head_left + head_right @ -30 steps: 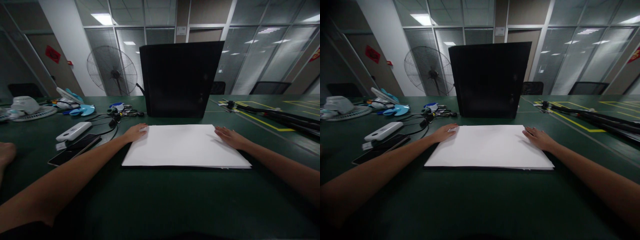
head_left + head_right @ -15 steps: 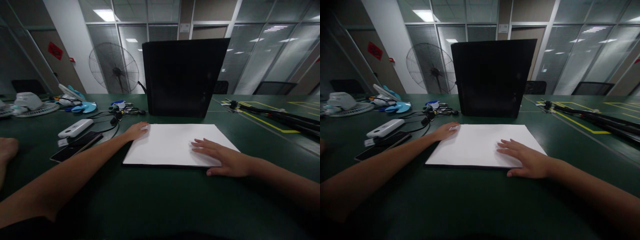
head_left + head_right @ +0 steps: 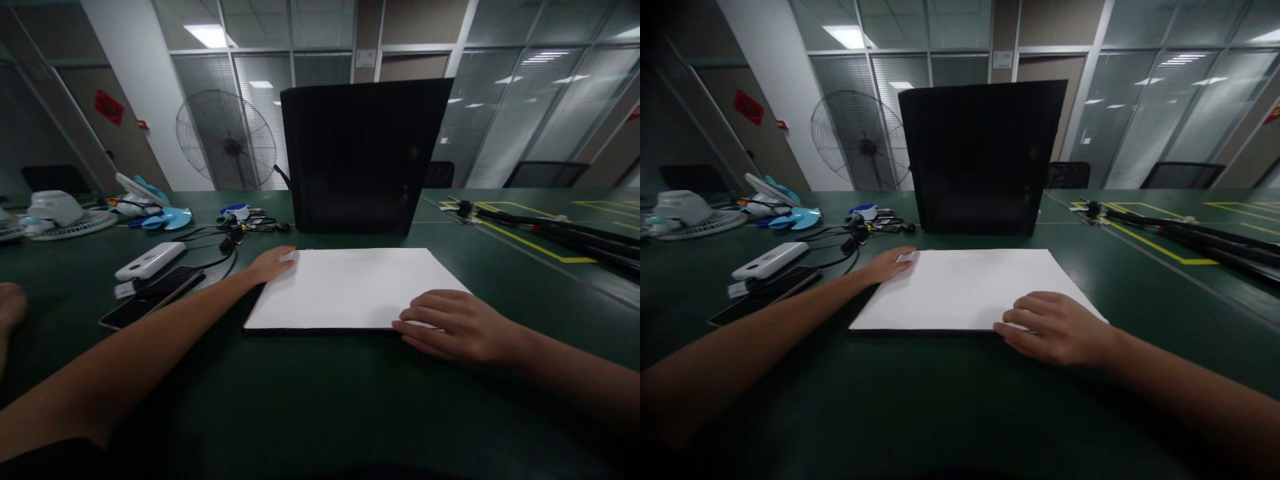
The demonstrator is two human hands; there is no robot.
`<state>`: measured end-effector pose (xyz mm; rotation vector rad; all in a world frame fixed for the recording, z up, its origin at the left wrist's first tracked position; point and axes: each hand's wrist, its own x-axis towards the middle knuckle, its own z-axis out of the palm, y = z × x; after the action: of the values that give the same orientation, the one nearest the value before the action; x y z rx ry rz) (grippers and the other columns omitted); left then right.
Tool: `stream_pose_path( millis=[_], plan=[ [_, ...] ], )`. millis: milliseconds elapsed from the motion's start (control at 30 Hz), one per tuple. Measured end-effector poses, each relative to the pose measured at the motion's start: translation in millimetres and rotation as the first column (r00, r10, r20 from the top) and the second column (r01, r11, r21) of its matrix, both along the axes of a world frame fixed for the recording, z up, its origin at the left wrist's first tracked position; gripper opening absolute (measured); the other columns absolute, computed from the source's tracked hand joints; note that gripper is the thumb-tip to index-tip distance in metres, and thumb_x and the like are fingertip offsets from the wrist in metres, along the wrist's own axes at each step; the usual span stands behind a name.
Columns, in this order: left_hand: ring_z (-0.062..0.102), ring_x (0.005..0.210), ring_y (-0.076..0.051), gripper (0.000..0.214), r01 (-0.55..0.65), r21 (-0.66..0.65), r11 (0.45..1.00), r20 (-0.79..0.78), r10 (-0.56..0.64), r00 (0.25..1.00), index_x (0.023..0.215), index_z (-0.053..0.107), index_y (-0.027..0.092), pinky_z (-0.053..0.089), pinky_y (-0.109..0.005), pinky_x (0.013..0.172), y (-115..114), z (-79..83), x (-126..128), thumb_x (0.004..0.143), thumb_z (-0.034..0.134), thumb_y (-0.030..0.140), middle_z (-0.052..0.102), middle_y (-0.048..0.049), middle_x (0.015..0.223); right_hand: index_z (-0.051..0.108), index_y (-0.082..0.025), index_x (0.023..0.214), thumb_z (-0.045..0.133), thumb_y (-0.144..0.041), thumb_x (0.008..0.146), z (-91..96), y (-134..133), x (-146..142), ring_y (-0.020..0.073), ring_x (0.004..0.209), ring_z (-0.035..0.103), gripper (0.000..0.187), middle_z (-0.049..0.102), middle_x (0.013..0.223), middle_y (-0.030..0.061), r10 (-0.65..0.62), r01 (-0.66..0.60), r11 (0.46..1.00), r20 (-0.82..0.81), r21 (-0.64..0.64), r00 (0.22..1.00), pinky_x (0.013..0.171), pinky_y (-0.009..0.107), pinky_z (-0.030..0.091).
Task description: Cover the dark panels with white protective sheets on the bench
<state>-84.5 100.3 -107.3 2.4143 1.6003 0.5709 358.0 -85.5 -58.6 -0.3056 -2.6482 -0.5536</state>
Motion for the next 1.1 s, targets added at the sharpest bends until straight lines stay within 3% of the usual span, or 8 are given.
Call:
stream_pose_path(
  millis=[200,400,533,667,767,867,1100],
  plan=[
    [0.058,0.140,-0.030,0.067,0.005,-0.086,0.996,0.165,0.009,0.986,0.139,0.068,0.015,0.038,-0.041,0.123,13,4.1,-5,0.079,0.059,0.042,0.063,-0.0089,0.151,0.068,-0.018,0.135,0.058,-0.011,0.099,13.6,-5,4,0.0200,0.094,0.075,0.038,0.079,0.111,0.0080,0.085,-0.083,0.975,0.003,0.204,0.996,0.074,0.032,0.065],
    [0.067,0.130,-0.031,0.060,0.005,-0.155,0.988,0.311,0.044,0.949,0.129,0.076,0.017,0.048,-0.040,0.115,17,5.1,-9,0.082,0.059,0.050,0.073,-0.0085,0.137,0.062,-0.033,0.145,0.065,-0.016,0.098,17.1,10,27,0.0211,0.102,0.077,0.050,0.075,0.129,0.0015,0.034,-0.018,0.985,-0.091,0.172,0.995,0.074,0.033,0.068],
    [0.068,0.127,-0.030,0.055,0.076,-0.191,0.979,0.359,-0.003,0.933,0.129,0.076,0.018,0.050,-0.044,0.113,13,6.4,-11,0.083,0.060,0.045,0.074,-0.0070,0.135,0.062,-0.031,0.146,0.077,-0.014,0.089,24.6,20,47,0.0243,0.104,0.077,0.061,0.074,0.131,0.0037,-0.048,0.101,0.945,-0.173,0.311,0.984,0.081,0.036,0.068],
    [0.065,0.132,-0.029,0.055,0.240,-0.145,0.960,0.321,-0.183,0.929,0.132,0.075,0.021,0.045,-0.044,0.118,2,11.9,-9,0.084,0.064,0.047,0.069,-0.0059,0.143,0.064,-0.032,0.145,0.078,-0.011,0.087,33.4,26,61,0.0230,0.098,0.078,0.063,0.078,0.122,0.0012,-0.083,0.203,0.906,-0.315,0.370,0.946,0.079,0.034,0.066],
    [0.063,0.135,-0.031,0.059,0.290,-0.080,0.954,0.231,-0.266,0.936,0.137,0.071,0.022,0.041,-0.043,0.121,-7,16.7,-5,0.085,0.066,0.049,0.065,-0.0057,0.148,0.067,-0.035,0.141,0.077,-0.012,0.087,33.9,31,66,0.0217,0.094,0.078,0.060,0.079,0.118,-0.0011,-0.103,0.250,0.895,-0.373,0.371,0.922,0.076,0.034,0.065],
    [0.061,0.138,-0.032,0.060,0.287,-0.051,0.957,0.174,-0.274,0.946,0.141,0.069,0.022,0.039,-0.043,0.123,-12,18.5,-4,0.087,0.065,0.048,0.065,-0.0054,0.149,0.072,-0.037,0.133,0.079,-0.011,0.085,29.3,37,67,0.0225,0.090,0.078,0.055,0.080,0.114,-0.0018,-0.091,0.256,0.898,-0.416,0.359,0.905,0.074,0.036,0.064],
    [0.064,0.134,-0.034,0.058,0.271,-0.079,0.959,0.172,-0.255,0.952,0.140,0.070,0.025,0.041,-0.045,0.121,-12,18.5,-2,0.090,0.063,0.053,0.067,-0.0030,0.146,0.071,-0.023,0.122,0.087,-0.015,0.078,16.8,48,61,0.0204,0.084,0.073,0.047,0.077,0.102,0.0060,-0.088,0.288,0.872,-0.452,0.396,0.888,0.072,0.033,0.060]
  ],
)
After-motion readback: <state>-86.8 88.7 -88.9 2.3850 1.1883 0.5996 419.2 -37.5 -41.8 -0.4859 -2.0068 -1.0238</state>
